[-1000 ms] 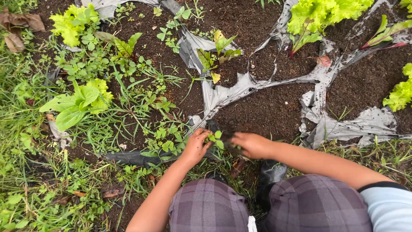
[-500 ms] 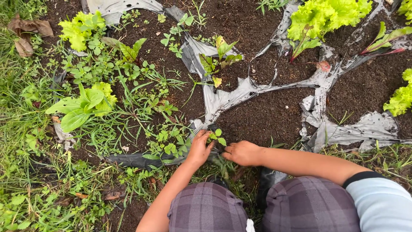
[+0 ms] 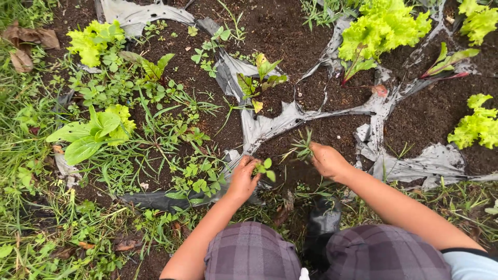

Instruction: The person kneels in a garden bed and removes weeds by hand from around various plants, including lettuce and chard. They pull the weeds from the soil and gather them into a pile in their hands.

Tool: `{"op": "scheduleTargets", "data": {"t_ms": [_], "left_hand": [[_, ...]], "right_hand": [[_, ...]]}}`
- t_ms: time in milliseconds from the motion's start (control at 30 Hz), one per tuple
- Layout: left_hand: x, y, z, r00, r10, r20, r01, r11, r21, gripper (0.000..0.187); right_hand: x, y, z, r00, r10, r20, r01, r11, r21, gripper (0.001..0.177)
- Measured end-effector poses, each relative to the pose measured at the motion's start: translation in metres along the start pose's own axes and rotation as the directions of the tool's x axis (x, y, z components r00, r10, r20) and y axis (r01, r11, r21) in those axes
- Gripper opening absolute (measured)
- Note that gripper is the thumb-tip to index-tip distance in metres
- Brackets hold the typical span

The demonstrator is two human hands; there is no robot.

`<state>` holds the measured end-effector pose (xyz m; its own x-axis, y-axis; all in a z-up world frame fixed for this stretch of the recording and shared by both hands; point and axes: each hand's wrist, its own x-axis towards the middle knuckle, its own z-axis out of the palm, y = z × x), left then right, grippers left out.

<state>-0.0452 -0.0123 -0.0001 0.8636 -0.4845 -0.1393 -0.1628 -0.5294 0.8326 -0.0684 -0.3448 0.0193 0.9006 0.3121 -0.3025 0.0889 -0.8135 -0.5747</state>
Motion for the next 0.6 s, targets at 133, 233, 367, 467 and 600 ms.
{"op": "scheduleTargets", "data": {"t_ms": [133,233,367,467,600], "left_hand": [[0.022,0.034,-0.002,0.991,0.09,0.098,-0.115,0.95,0.292,0.032],[0.032,0.063,-0.009,0.975,0.056,0.213,-0.163,0.833,0.529,0.036],[0.043,0.031,0.011,0.984,0.08,0.161,-0.145,0.885,0.443,0.036],[0.067,0.018,-0.01,0.999,-0.034,-0.032,0.037,0.993,0.115,0.03],[0.094,0.014,-0.048,0.971,-0.06,-0.231,0.068,0.997,0.023,0.031]], "right_hand": [[0.025,-0.037,-0.002,0.969,-0.226,-0.097,0.184,0.928,-0.325,0.029],[0.04,-0.078,-0.01,0.923,0.046,0.381,0.156,0.862,-0.482,0.052],[0.049,-0.038,0.001,0.972,-0.176,0.154,0.196,0.973,-0.125,0.027],[0.099,-0.018,-0.027,1.0,0.013,-0.004,-0.013,1.0,0.024,0.027],[0.166,-0.002,-0.045,0.973,-0.174,-0.153,0.131,0.958,-0.254,0.028]]}}
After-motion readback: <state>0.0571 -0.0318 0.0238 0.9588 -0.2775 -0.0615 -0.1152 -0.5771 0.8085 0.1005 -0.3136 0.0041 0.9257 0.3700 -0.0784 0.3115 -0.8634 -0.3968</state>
